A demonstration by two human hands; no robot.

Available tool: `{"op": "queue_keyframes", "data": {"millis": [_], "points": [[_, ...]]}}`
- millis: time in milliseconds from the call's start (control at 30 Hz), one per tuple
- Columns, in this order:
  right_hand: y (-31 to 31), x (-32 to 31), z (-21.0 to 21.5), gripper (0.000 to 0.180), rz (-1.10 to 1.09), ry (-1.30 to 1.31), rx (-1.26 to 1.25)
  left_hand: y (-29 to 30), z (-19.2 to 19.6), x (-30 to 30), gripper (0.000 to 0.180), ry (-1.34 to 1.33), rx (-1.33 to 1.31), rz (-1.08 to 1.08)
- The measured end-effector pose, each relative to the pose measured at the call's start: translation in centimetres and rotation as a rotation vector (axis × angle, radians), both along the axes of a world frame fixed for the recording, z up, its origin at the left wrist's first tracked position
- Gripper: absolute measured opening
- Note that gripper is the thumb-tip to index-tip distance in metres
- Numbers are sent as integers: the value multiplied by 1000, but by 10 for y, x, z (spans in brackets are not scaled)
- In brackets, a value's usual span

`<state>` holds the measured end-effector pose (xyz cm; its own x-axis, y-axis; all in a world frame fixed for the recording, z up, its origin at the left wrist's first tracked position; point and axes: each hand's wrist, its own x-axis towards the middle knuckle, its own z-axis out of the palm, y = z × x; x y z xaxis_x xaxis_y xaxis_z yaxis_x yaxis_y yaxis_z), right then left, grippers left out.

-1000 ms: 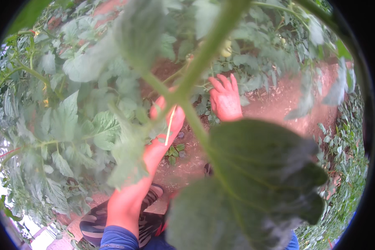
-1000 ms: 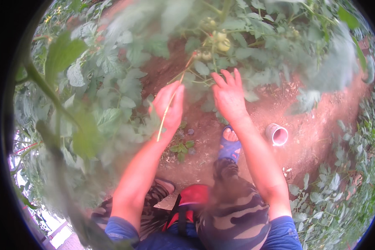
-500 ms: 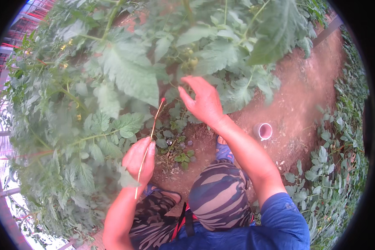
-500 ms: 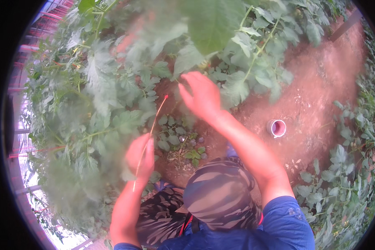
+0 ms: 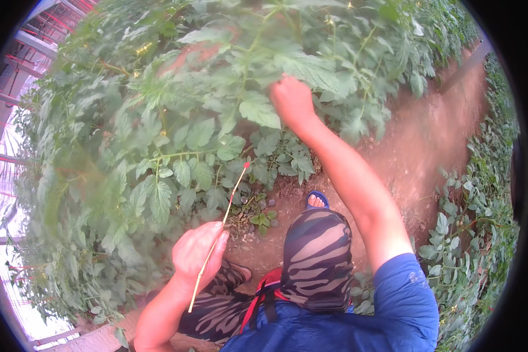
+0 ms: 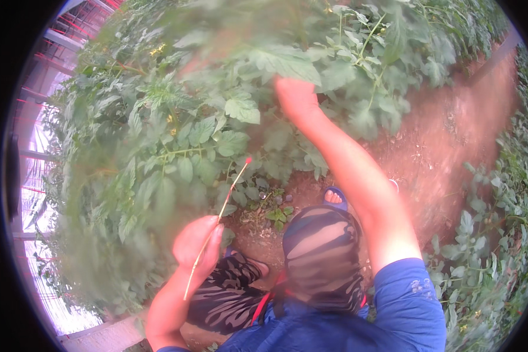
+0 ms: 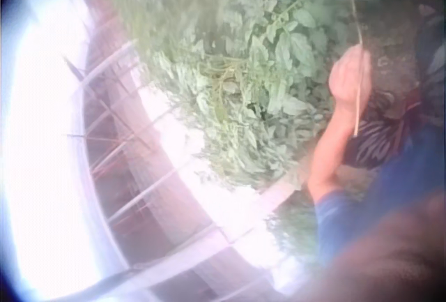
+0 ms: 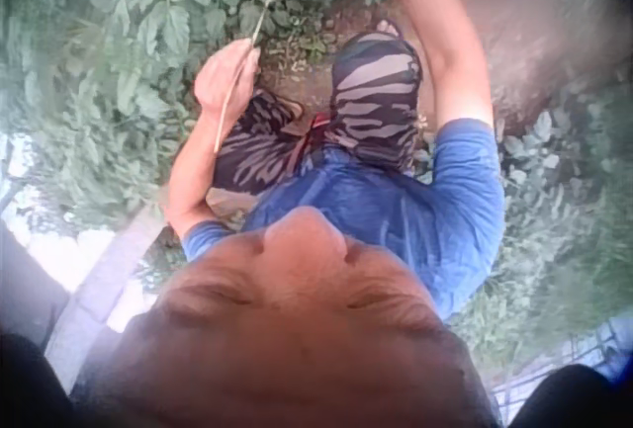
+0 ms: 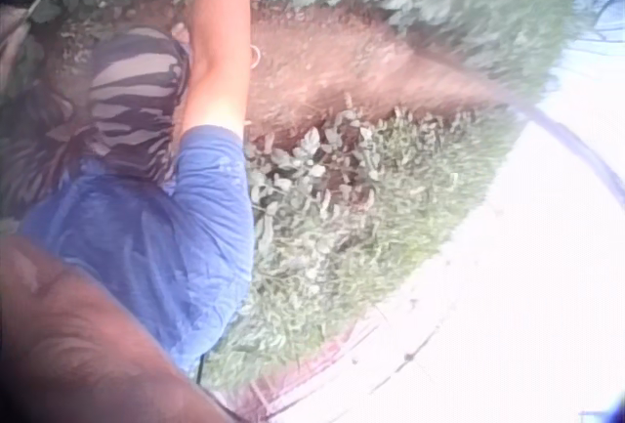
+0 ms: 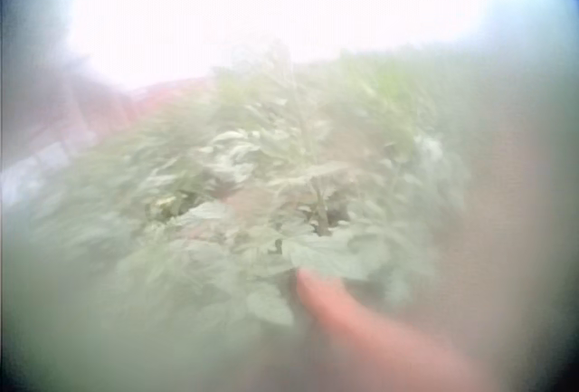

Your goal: The person manually pollinates tomato flowers in a greenhouse using a small stick dipped in a red liquid. They move between plants, dip the stick, and touch the flowers repeatedly.

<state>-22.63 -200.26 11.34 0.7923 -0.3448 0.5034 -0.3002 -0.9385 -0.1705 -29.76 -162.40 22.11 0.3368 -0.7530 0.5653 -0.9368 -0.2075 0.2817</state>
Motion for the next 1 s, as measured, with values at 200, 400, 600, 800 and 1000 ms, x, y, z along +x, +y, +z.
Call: {"op": "queue_keyframes", "data": {"millis": [200,400,600,800,1000], "points": [[-34,14,3,8,167,-73,77,10,-2,-9,31,22,-72,7],[-71,9,18,15,192,379,-166,10,2,-11,32,65,-111,14],[-70,21,26,20,253,287,-65,21,6,-11,32,65,-203,7],[-98,26,27,18,38,464,34,19,1,-13,30,114,-293,-22],[-68,19,47,20,247,463,-575,25,4,-11,30,109,-277,11]]}}
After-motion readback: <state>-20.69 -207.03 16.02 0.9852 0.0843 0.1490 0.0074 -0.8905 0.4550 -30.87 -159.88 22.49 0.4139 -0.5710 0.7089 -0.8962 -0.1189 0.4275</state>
